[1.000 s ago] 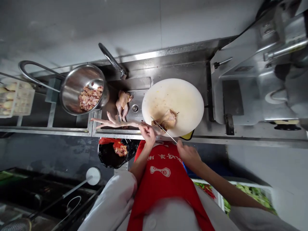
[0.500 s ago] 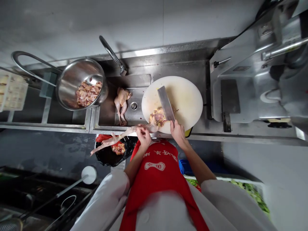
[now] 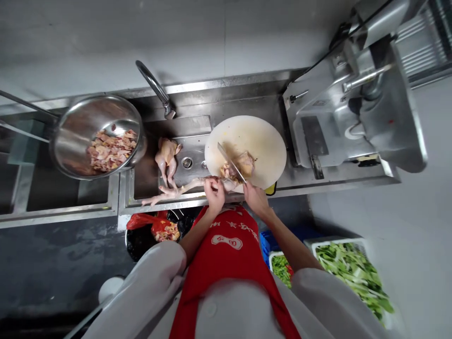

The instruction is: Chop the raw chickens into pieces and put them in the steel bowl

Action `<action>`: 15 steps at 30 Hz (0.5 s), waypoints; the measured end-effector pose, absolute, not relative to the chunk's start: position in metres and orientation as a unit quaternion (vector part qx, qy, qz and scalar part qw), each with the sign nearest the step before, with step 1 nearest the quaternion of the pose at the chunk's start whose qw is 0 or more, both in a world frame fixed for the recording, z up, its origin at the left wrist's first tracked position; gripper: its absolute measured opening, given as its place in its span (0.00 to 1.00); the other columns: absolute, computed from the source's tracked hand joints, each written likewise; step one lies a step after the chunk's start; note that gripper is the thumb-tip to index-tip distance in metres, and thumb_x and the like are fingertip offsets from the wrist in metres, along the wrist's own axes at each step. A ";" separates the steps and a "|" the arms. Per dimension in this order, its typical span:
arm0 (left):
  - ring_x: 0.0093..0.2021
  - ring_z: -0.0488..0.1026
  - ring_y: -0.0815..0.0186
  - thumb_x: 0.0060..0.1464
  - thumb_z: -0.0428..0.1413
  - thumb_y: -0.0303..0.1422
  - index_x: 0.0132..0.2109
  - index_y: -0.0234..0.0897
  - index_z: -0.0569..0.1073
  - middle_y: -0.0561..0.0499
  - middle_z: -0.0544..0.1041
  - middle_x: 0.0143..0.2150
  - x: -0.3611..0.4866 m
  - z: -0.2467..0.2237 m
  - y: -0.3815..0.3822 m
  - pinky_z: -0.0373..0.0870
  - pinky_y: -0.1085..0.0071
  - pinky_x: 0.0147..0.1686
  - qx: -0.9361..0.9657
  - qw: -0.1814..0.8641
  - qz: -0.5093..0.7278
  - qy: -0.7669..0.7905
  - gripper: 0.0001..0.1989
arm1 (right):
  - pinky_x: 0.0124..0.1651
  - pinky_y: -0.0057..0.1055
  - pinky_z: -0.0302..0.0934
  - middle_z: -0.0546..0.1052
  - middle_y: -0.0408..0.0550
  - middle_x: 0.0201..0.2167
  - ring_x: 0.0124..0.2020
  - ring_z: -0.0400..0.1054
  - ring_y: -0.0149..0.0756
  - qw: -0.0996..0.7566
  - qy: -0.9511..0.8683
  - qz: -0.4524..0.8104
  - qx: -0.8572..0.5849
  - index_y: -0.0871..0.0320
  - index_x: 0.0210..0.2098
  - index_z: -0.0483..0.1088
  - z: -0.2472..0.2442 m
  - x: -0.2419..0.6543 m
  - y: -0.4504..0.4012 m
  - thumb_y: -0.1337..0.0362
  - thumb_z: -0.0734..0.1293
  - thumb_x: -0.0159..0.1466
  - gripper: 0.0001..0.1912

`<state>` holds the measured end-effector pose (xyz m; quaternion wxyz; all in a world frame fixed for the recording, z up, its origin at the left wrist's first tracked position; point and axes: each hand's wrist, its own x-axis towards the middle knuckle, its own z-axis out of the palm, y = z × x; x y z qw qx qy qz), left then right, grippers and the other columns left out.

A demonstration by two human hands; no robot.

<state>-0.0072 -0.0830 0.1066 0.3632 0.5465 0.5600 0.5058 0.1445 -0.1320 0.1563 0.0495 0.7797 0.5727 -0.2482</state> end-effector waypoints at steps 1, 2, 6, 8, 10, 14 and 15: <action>0.34 0.63 0.66 0.58 0.56 0.36 0.33 0.40 0.61 0.53 0.64 0.32 -0.008 0.107 -0.081 0.62 0.68 0.40 0.544 0.368 0.507 0.558 0.11 | 0.42 0.30 0.60 0.80 0.56 0.38 0.38 0.76 0.42 0.032 0.578 -0.233 0.782 0.60 0.56 0.65 0.166 0.147 -0.129 0.59 0.48 0.75 0.21; 0.35 0.64 0.66 0.59 0.55 0.36 0.33 0.40 0.62 0.53 0.64 0.32 -0.009 0.108 -0.080 0.62 0.68 0.40 0.544 0.370 0.509 0.556 0.10 | 0.42 0.31 0.61 0.80 0.58 0.39 0.40 0.76 0.43 0.008 0.581 -0.211 0.786 0.61 0.58 0.64 0.177 0.150 -0.126 0.58 0.46 0.75 0.23; 0.34 0.64 0.66 0.59 0.55 0.33 0.33 0.40 0.61 0.53 0.64 0.32 -0.009 0.111 -0.078 0.62 0.69 0.40 0.549 0.372 0.517 0.541 0.10 | 0.45 0.34 0.62 0.77 0.68 0.47 0.48 0.73 0.49 -0.071 0.539 -0.107 0.832 0.69 0.64 0.58 0.195 0.145 -0.120 0.58 0.40 0.74 0.31; 0.33 0.63 0.66 0.60 0.54 0.32 0.33 0.40 0.61 0.53 0.64 0.31 -0.008 0.112 -0.077 0.61 0.69 0.38 0.548 0.376 0.516 0.540 0.09 | 0.43 0.34 0.62 0.78 0.67 0.44 0.45 0.74 0.49 -0.058 0.521 -0.136 0.841 0.69 0.60 0.62 0.179 0.135 -0.126 0.60 0.40 0.74 0.31; 0.32 0.63 0.67 0.60 0.54 0.32 0.33 0.40 0.61 0.54 0.63 0.30 -0.009 0.110 -0.074 0.61 0.70 0.37 0.546 0.382 0.510 0.545 0.09 | 0.39 0.33 0.61 0.79 0.62 0.37 0.37 0.75 0.46 -0.017 0.527 -0.216 0.822 0.67 0.56 0.65 0.151 0.129 -0.133 0.61 0.42 0.74 0.28; 0.30 0.60 0.69 0.60 0.54 0.34 0.33 0.39 0.60 0.56 0.60 0.30 -0.023 0.093 -0.065 0.59 0.72 0.34 0.530 0.383 0.521 0.549 0.11 | 0.39 0.31 0.60 0.79 0.59 0.37 0.37 0.74 0.44 -0.016 0.545 -0.238 0.804 0.65 0.53 0.67 0.106 0.145 -0.140 0.59 0.48 0.74 0.23; 0.30 0.59 0.70 0.60 0.54 0.35 0.33 0.39 0.59 0.56 0.60 0.30 -0.028 0.087 -0.062 0.58 0.72 0.33 0.520 0.381 0.528 0.552 0.11 | 0.39 0.31 0.60 0.79 0.58 0.38 0.38 0.74 0.43 -0.031 0.549 -0.238 0.801 0.64 0.52 0.67 0.102 0.152 -0.140 0.58 0.48 0.73 0.23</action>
